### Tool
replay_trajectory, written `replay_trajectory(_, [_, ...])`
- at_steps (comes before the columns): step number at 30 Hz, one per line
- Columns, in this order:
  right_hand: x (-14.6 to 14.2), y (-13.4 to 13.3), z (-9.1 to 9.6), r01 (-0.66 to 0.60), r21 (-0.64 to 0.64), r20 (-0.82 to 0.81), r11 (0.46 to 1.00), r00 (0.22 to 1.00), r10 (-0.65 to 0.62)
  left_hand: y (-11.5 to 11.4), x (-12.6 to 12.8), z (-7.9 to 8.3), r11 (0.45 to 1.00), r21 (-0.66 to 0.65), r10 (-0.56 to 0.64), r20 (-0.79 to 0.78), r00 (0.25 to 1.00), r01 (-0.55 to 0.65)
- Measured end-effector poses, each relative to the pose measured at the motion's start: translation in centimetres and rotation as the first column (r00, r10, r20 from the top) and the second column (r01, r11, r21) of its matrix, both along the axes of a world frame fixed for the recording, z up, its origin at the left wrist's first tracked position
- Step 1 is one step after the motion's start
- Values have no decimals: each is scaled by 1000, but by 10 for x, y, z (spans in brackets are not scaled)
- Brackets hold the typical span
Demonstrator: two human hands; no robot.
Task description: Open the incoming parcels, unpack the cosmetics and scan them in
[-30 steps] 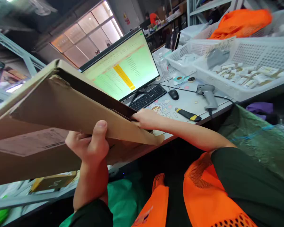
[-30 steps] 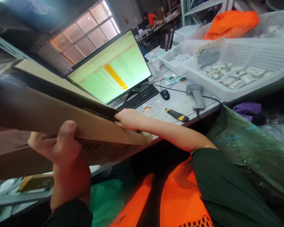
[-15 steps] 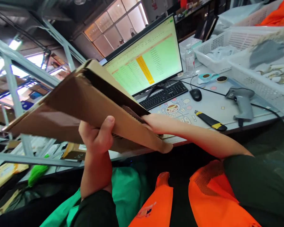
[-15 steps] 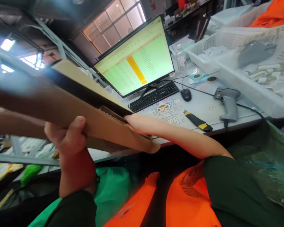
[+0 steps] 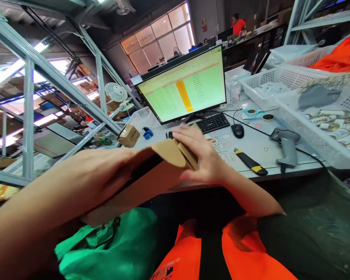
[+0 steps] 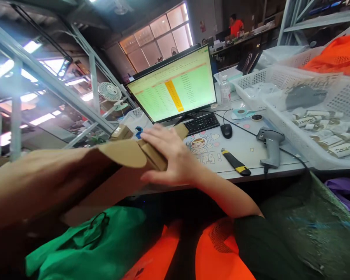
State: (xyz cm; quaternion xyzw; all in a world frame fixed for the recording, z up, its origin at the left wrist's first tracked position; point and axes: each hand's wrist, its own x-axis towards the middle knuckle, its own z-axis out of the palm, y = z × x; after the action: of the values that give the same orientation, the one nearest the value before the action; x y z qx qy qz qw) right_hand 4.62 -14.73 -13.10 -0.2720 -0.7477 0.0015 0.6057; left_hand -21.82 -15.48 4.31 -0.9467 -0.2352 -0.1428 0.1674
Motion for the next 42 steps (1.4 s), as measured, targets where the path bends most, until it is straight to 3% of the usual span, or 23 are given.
replay_trajectory(3, [-33,-30,-33,-58,70,-95,996,993,64,-31,-13,-38,978,132,-140,-163,977,163])
replay_trajectory(5, [-51,-52,-58,-54,76,-189,996,980,67,-48,-18,-70,970,230,-63,-87,994,82])
replay_trajectory(8, [-66,-77,-97,-91,-82,-212,992,975,71,-66,-17,-121,971,231,72,-68,995,-54])
replay_trajectory(12, [-70,-99,-149,2,-349,-206,937,975,-79,-78,-5,-175,996,81,38,-83,996,-31])
replay_trajectory(16, [-67,-106,-186,98,-488,-190,867,958,-215,-75,3,-199,999,28,-38,-102,994,41])
replay_trajectory(23, [-78,-92,-226,39,-606,-208,795,956,-206,-43,-2,-212,971,-17,-236,-183,954,237])
replay_trajectory(26, [-70,-94,-227,-6,-650,-149,760,981,-120,-31,-11,-213,966,-26,-256,-195,947,256])
replay_trajectory(29, [-21,-92,-207,-86,-695,4,714,992,124,-24,-22,-215,968,-27,-250,-186,950,250])
replay_trajectory(30, [3,-87,-197,-53,-697,49,715,991,121,-24,-25,-216,968,-17,-249,-181,951,250])
replay_trajectory(31, [29,-81,-186,45,-699,100,714,994,34,-24,-29,-218,968,-2,-248,-173,953,251])
replay_trajectory(32, [54,-73,-176,216,-702,171,678,976,-135,-25,-33,-221,968,16,-245,-155,957,251])
replay_trajectory(33, [79,-63,-166,425,-703,280,570,903,-327,-27,-36,-224,969,34,-241,-126,962,247])
replay_trajectory(34, [100,-52,-158,608,-683,417,405,779,-468,-29,-39,-228,970,49,-233,-83,969,238])
replay_trajectory(35, [119,-42,-152,735,-637,560,230,647,-517,-32,-42,-233,972,63,-223,-29,974,224])
replay_trajectory(36, [133,-33,-148,810,-580,681,92,544,-490,-35,-45,-239,976,75,-208,33,978,205])
replay_trajectory(37, [144,-26,-144,849,-528,768,15,484,-420,-39,-48,-245,980,83,-186,95,978,179])
replay_trajectory(38, [151,-22,-141,869,-495,816,-1,464,-345,-44,-51,-252,986,87,-156,160,975,144])
replay_trajectory(39, [155,-20,-136,874,-484,834,34,473,-282,-49,-53,-259,992,81,-116,221,968,101])
replay_trajectory(40, [155,-22,-129,862,-495,831,111,507,-229,-54,-56,-266,997,65,-66,273,960,50])
replay_trajectory(42, [148,-28,-108,764,-548,783,341,612,-112,-65,-59,-281,998,2,53,336,940,-57])
